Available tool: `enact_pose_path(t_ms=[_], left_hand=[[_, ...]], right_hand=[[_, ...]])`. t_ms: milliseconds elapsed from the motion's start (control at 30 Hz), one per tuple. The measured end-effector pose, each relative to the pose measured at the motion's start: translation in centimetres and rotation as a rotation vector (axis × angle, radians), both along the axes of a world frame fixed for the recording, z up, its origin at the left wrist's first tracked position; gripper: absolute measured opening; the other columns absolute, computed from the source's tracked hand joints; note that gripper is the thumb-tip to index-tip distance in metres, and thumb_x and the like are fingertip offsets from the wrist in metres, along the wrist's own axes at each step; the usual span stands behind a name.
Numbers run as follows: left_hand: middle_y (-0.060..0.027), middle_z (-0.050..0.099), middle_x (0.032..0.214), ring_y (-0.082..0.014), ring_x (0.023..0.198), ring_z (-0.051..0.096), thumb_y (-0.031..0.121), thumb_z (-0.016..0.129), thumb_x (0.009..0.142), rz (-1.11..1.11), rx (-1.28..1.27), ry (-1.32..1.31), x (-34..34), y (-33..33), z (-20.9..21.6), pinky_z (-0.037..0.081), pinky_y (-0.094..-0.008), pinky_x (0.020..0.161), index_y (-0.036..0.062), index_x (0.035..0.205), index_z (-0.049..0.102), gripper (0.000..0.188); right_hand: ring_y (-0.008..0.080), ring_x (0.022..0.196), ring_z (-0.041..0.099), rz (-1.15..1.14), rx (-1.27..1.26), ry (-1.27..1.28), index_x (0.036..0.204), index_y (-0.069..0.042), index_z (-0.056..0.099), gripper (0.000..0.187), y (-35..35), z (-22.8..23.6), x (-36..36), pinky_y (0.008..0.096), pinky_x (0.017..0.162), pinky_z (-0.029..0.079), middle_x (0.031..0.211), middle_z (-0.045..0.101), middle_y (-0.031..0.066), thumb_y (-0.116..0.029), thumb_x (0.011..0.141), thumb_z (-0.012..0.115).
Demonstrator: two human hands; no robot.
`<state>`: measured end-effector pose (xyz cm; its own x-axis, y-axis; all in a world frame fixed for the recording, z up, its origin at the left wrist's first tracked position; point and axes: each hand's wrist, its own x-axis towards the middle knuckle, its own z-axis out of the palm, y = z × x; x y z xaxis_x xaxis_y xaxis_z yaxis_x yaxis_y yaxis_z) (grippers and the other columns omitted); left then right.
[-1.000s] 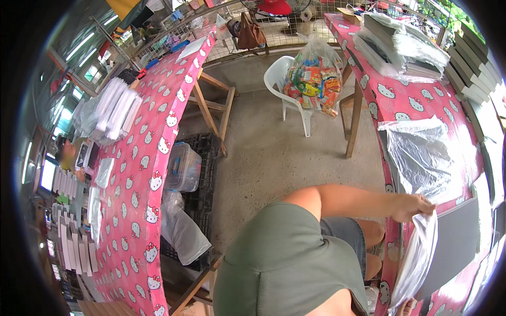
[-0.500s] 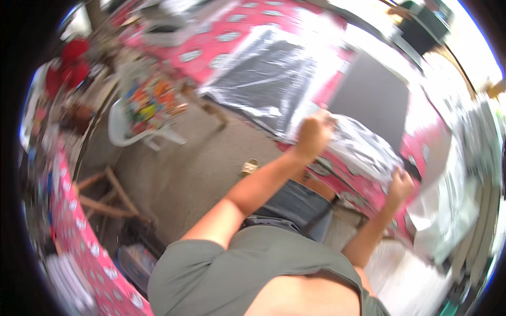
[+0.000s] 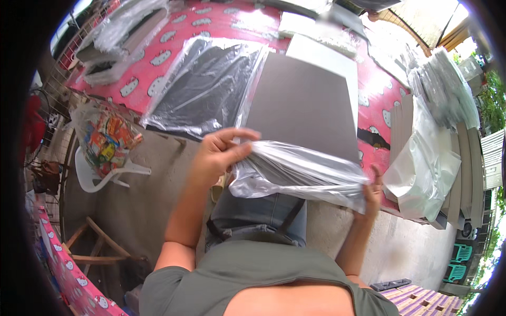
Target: The person places white or gray paper sheets into plastic sleeves one at a time on a table covered with a pink tablecloth.
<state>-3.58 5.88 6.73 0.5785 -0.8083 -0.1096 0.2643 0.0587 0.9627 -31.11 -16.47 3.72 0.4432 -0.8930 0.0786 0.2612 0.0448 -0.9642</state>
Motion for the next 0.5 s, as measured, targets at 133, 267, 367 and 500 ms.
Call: enact_pose_path(t_ms=[133,267,367,500], left_hand=[[-0.0036,0.06,0.079,-0.0115,0.064,0.058,0.007,0.05,0.084,-0.148,-0.58,0.305,3.9,-3.5,10.2,0.049,-0.0234,0.06,0.0019,0.12,0.047,0.037],[-0.0039,0.063,0.089,-0.0135,0.071,0.061,0.014,0.05,0.087,-0.241,-0.788,0.261,10.8,-9.6,17.1,0.053,-0.0272,0.058,0.0037,0.108,0.054,0.024],[-0.0015,0.063,0.085,-0.0083,0.064,0.058,0.018,0.058,0.084,-0.041,-0.671,0.016,11.5,-14.9,14.8,0.048,-0.0215,0.049,0.003,0.106,0.056,0.027],[-0.0031,0.062,0.086,-0.0082,0.066,0.056,0.028,0.067,0.077,0.257,-0.274,-0.262,11.6,-16.3,11.0,0.045,-0.02,0.052,0.0011,0.095,0.063,0.033]], right_hand=[[0.0258,0.096,0.056,0.029,-0.423,-0.154,0.116,0.004,0.045,0.053,-4.5,12.1,-0.1,0.036,0.085,0.045,0.11,0.052,0.0174,-0.012,0.068,0.059],[0.0263,0.066,0.058,-0.061,-0.406,-0.224,0.082,-0.002,0.061,0.019,-11.1,20.1,8.5,0.0347,0.057,0.045,0.073,0.06,0.0115,0.0,0.065,0.054],[0.0264,0.065,0.047,-0.363,-1.651,0.538,0.074,-0.001,0.046,0.007,-16.7,17.1,9.5,0.0356,0.059,0.036,0.069,0.048,0.0133,0.003,0.07,0.049],[0.0281,0.112,0.046,0.226,-0.587,-0.319,0.122,-0.001,0.043,0.049,-14.6,12.8,12.8,0.0342,0.096,0.033,0.12,0.049,0.0155,0.003,0.075,0.052]])
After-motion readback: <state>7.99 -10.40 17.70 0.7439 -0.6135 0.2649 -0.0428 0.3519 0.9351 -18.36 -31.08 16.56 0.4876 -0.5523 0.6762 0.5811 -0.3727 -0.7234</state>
